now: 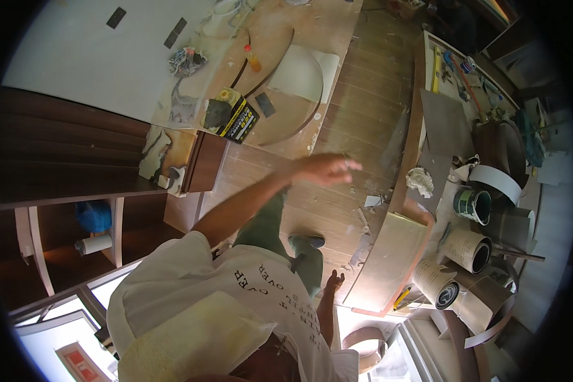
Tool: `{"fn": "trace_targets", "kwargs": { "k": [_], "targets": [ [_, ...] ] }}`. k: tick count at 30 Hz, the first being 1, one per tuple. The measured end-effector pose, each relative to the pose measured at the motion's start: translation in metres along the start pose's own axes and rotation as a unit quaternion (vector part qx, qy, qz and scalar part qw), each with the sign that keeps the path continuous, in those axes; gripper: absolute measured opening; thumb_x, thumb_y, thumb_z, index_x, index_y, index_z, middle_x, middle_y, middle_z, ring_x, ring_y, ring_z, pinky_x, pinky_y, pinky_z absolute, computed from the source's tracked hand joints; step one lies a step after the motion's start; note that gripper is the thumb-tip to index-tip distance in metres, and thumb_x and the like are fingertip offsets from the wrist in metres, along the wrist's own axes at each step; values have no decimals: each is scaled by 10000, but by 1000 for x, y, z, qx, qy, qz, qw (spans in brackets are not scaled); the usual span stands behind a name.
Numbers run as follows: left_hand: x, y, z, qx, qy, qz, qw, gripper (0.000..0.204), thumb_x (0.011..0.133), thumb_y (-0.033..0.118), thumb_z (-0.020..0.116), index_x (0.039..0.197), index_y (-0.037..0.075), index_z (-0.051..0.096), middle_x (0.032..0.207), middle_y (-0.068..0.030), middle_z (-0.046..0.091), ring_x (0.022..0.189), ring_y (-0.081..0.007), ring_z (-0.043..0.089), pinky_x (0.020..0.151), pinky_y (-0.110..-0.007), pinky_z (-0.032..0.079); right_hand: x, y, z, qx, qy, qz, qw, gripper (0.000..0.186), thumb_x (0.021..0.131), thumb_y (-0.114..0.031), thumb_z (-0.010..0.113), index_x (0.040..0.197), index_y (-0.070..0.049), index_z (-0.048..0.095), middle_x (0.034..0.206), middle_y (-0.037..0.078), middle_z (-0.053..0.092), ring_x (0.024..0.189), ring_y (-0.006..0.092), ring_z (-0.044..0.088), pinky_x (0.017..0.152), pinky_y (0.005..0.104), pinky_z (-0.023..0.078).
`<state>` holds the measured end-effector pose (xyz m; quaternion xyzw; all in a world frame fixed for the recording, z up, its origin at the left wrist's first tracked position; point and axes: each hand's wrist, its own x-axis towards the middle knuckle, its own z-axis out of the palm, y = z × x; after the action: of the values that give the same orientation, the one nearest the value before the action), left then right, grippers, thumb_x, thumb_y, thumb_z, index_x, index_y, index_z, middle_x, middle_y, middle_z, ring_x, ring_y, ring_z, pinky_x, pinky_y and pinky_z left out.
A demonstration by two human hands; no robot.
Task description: The person cuts a large sheet of gold-colored material on the floor using a utility knife and a straightedge. They then peel off a backing layer and place the cut piece into a bucket.
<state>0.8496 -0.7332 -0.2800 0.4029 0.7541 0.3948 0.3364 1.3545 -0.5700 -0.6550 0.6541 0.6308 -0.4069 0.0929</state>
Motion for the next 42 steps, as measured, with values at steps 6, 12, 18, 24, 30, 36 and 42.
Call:
{"fn": "trace_targets", "kwargs": {
  "k": [6, 12, 18, 24, 30, 36, 42],
  "targets": [
    [-74, -186, -245, -95, 310, 38, 945, 276, 974, 181, 520, 1177, 12, 600, 1142, -78, 651, 986, -114, 606, 874, -272, 473, -38, -74, -37, 127, 10, 55, 990, 473, 877, -154, 654, 1314, -118, 477, 594, 17, 502, 473, 104, 425, 430, 265, 339],
    [-122, -468, -326, 163, 345, -278, 881, 310, 922, 318, 557, 1082, 64, 635, 1015, -157, 677, 959, -339, 647, 847, -383, 512, -58, -151, 20, 64, -15, 16, 998, 575, 867, -406, 648, 1362, -182, 459, 1119, 72, 619, 926, 210, 600, 620, 309, 417],
    [-166, -651, -314, 403, 196, -265, 854, 416, 889, 401, 593, 1076, 32, 631, 1020, -193, 648, 997, -374, 605, 855, -423, 503, -157, -306, 132, 44, -138, -183, 972, 401, 901, -131, 637, 1284, -43, 560, 1187, 112, 615, 1090, 217, 578, 904, 327, 479],
    [-182, -629, -312, 231, 401, -332, 822, 460, 932, 407, 560, 1166, 12, 561, 1107, -211, 630, 974, -412, 626, 817, -477, 496, -212, -353, 149, -6, -115, -178, 977, 332, 889, -174, 664, 1197, -63, 607, 1110, 111, 656, 964, 198, 661, 826, 313, 517],
    [-201, -503, -390, 122, 486, -219, 837, 532, 1002, 402, 462, 1146, -106, 528, 870, -170, 704, 749, -260, 709, 643, -371, 582, -209, -372, 153, -98, -58, -174, 978, 335, 912, -196, 630, 1223, -81, 587, 1061, 118, 676, 947, 198, 677, 818, 327, 521],
    [-145, -315, -410, 401, 395, -104, 820, 341, 1019, 214, 442, 1206, -60, 522, 1001, -246, 635, 865, -398, 618, 771, -439, 490, -228, -562, 149, 175, -139, -352, 909, 480, 930, -268, 630, 1340, -74, 473, 1200, 159, 610, 1008, 243, 654, 857, 352, 509],
    [-58, -92, -291, 322, 160, 175, 916, 368, 906, 178, 597, 1271, 135, 573, 874, -163, 609, 793, -345, 587, 719, -450, 462, -277, -673, 27, 624, -212, -361, 659, 783, 950, -603, 420, 1498, -91, 193, 1404, 218, 400, 1235, 350, 480, 1050, 529, 365]
  ]
}}
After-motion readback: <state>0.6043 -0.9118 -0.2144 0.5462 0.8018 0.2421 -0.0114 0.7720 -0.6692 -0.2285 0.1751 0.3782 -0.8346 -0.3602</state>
